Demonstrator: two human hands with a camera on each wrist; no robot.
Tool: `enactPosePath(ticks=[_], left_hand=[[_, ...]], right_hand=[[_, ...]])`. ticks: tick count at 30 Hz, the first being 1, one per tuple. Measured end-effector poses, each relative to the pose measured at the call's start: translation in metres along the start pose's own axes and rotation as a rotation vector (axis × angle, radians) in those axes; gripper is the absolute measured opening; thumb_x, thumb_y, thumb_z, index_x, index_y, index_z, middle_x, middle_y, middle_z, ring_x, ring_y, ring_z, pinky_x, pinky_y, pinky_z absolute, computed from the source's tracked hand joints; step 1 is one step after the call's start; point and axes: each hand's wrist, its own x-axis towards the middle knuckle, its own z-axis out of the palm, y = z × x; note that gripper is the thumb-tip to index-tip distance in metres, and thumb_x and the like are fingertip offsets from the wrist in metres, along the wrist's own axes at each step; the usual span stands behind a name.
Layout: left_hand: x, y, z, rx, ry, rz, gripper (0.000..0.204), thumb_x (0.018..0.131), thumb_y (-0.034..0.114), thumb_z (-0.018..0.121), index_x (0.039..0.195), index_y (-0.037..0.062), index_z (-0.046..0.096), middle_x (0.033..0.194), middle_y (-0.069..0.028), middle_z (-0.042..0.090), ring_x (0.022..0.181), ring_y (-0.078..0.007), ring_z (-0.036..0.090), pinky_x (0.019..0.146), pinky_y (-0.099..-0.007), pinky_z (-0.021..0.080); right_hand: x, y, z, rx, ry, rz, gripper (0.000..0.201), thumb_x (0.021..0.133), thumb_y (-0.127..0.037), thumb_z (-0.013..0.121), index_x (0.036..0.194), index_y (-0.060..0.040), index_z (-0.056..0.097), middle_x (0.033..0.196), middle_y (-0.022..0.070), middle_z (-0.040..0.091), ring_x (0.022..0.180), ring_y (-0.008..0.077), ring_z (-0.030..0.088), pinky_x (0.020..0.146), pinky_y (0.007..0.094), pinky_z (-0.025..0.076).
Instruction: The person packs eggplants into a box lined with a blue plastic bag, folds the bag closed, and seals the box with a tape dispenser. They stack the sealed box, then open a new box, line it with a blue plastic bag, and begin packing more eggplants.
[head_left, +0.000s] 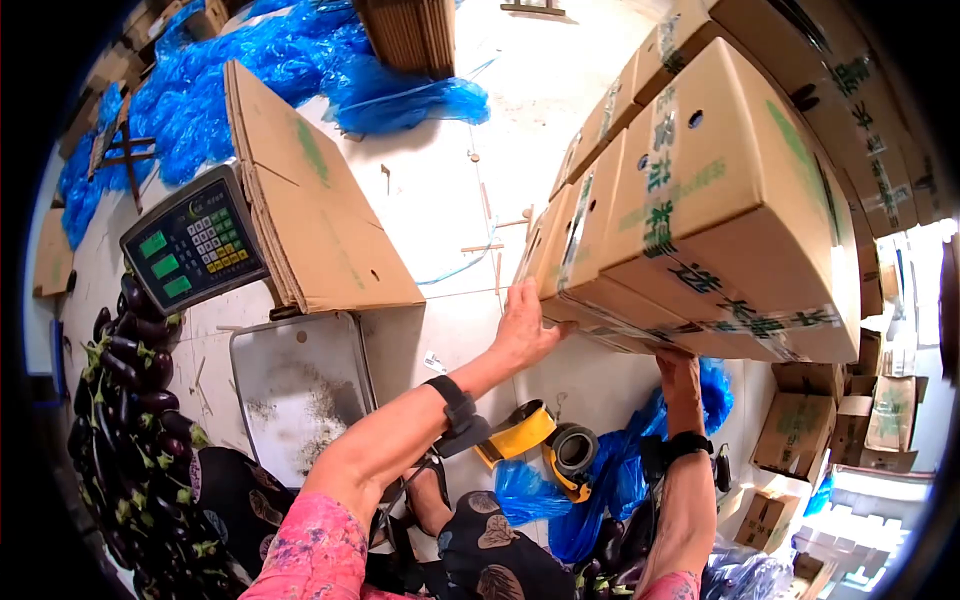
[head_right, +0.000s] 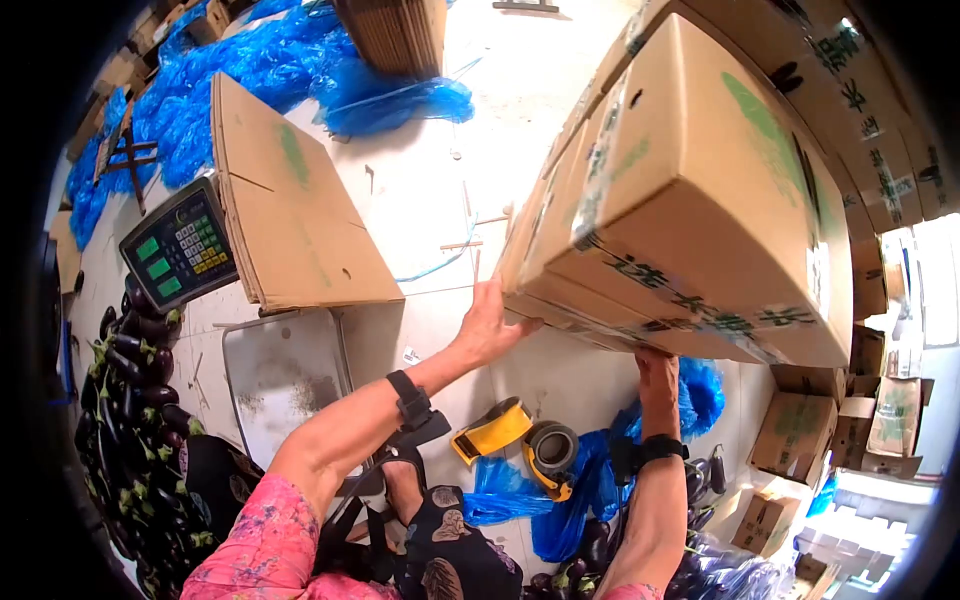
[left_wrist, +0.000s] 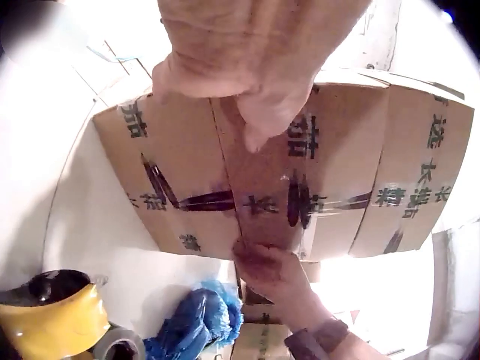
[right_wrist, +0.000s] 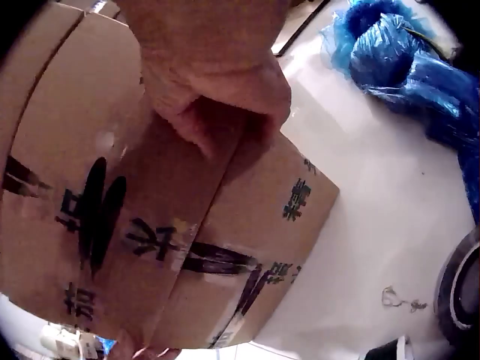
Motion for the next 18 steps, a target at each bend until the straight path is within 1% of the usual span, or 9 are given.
enactPosePath(ticks=[3, 6, 8, 10, 12, 13, 16, 17, 18], left_hand=[[-0.015, 0.018, 0.001, 0.031, -0.007, -0.090, 0.091, 0.078, 0.035, 0.082, 0.145, -0.0009, 0.031, 0.127, -0.0273, 0.045, 0.119, -0.0456, 0.050, 0.096, -0.0489, 0.048], [-0.021, 0.013, 0.010, 0.104, 0.062, 0.014, 0.090, 0.079, 0.034, 0.081, 0.143, -0.0029, 0.031, 0.127, -0.0280, 0.045, 0.116, -0.0462, 0.052, 0.093, -0.0490, 0.049], [-0.020, 0.009, 0.007, 0.081, -0.002, -0.005, 0.087, 0.081, 0.035, 0.078, 0.142, -0.0069, 0.031, 0.130, -0.0279, 0.046, 0.122, -0.0452, 0.049, 0.099, -0.0485, 0.046], [-0.014, 0.007, 0.000, -0.013, -0.043, -0.002, 0.086, 0.083, 0.034, 0.076, 0.142, -0.0091, 0.030, 0.135, -0.0288, 0.046, 0.127, -0.0450, 0.046, 0.104, -0.0476, 0.043], [-0.017, -0.002, 0.003, -0.008, 0.013, 0.093, 0.085, 0.086, 0.032, 0.073, 0.145, -0.0095, 0.028, 0.141, -0.0300, 0.042, 0.133, -0.0449, 0.042, 0.109, -0.0464, 0.039], [-0.022, -0.006, 0.007, -0.003, 0.033, 0.131, 0.084, 0.087, 0.031, 0.072, 0.146, -0.0096, 0.027, 0.144, -0.0306, 0.041, 0.136, -0.0448, 0.039, 0.111, -0.0457, 0.037], [-0.016, -0.009, 0.014, -0.112, 0.015, 0.089, 0.083, 0.089, 0.026, 0.069, 0.149, -0.0094, 0.024, 0.149, -0.0327, 0.035, 0.140, -0.0450, 0.036, 0.114, -0.0447, 0.035], [-0.014, -0.009, 0.016, -0.086, 0.032, 0.072, 0.083, 0.089, 0.025, 0.070, 0.149, -0.0092, 0.024, 0.149, -0.0331, 0.035, 0.139, -0.0452, 0.036, 0.114, -0.0449, 0.034], [-0.013, -0.009, 0.021, -0.060, 0.045, 0.056, 0.084, 0.089, 0.024, 0.071, 0.149, -0.0091, 0.024, 0.149, -0.0335, 0.035, 0.139, -0.0455, 0.036, 0.114, -0.0451, 0.034]], right_hand=[[0.004, -0.004, 0.002, 0.065, 0.026, 0.000, 0.049, 0.073, 0.015, 0.061, 0.116, -0.0082, 0.058, 0.112, 0.0081, 0.064, 0.101, 0.0237, 0.064, 0.089, 0.0343, 0.057], [0.019, -0.004, -0.008, -0.036, 0.058, 0.052, 0.054, 0.073, 0.010, 0.060, 0.120, -0.0142, 0.057, 0.108, 0.0005, 0.059, 0.098, 0.0137, 0.058, 0.081, 0.0240, 0.049], [0.025, 0.007, -0.027, -0.094, 0.009, 0.045, 0.054, 0.073, 0.008, 0.062, 0.122, -0.0158, 0.056, 0.109, -0.0004, 0.059, 0.101, 0.0140, 0.058, 0.082, 0.0258, 0.048], [0.019, -0.002, -0.012, -0.130, 0.034, 0.035, 0.054, 0.074, 0.005, 0.063, 0.123, -0.0177, 0.056, 0.111, -0.0011, 0.058, 0.103, 0.0147, 0.057, 0.084, 0.0282, 0.047], [-0.012, -0.017, 0.021, -0.144, 0.156, 0.035, 0.056, 0.074, 0.002, 0.065, 0.125, -0.0200, 0.055, 0.113, -0.0018, 0.058, 0.104, 0.0157, 0.056, 0.085, 0.0311, 0.046], [-0.004, -0.007, 0.009, -0.152, 0.115, 0.025, 0.061, 0.076, -0.002, 0.066, 0.131, -0.0240, 0.052, 0.122, -0.0018, 0.057, 0.112, 0.0183, 0.055, 0.093, 0.0371, 0.044], [-0.010, -0.014, 0.010, -0.212, 0.134, 0.083, 0.064, 0.077, -0.003, 0.066, 0.134, -0.0247, 0.049, 0.131, -0.0006, 0.056, 0.120, 0.0201, 0.053, 0.099, 0.0389, 0.042], [-0.011, -0.014, 0.012, -0.230, 0.128, 0.076, 0.063, 0.078, -0.005, 0.068, 0.135, -0.0239, 0.047, 0.137, 0.0012, 0.053, 0.126, 0.0221, 0.050, 0.104, 0.0419, 0.040], [-0.016, -0.015, 0.016, -0.228, 0.135, 0.064, 0.063, 0.079, -0.005, 0.068, 0.135, -0.0234, 0.047, 0.137, 0.0020, 0.053, 0.125, 0.0224, 0.051, 0.104, 0.0428, 0.041]])
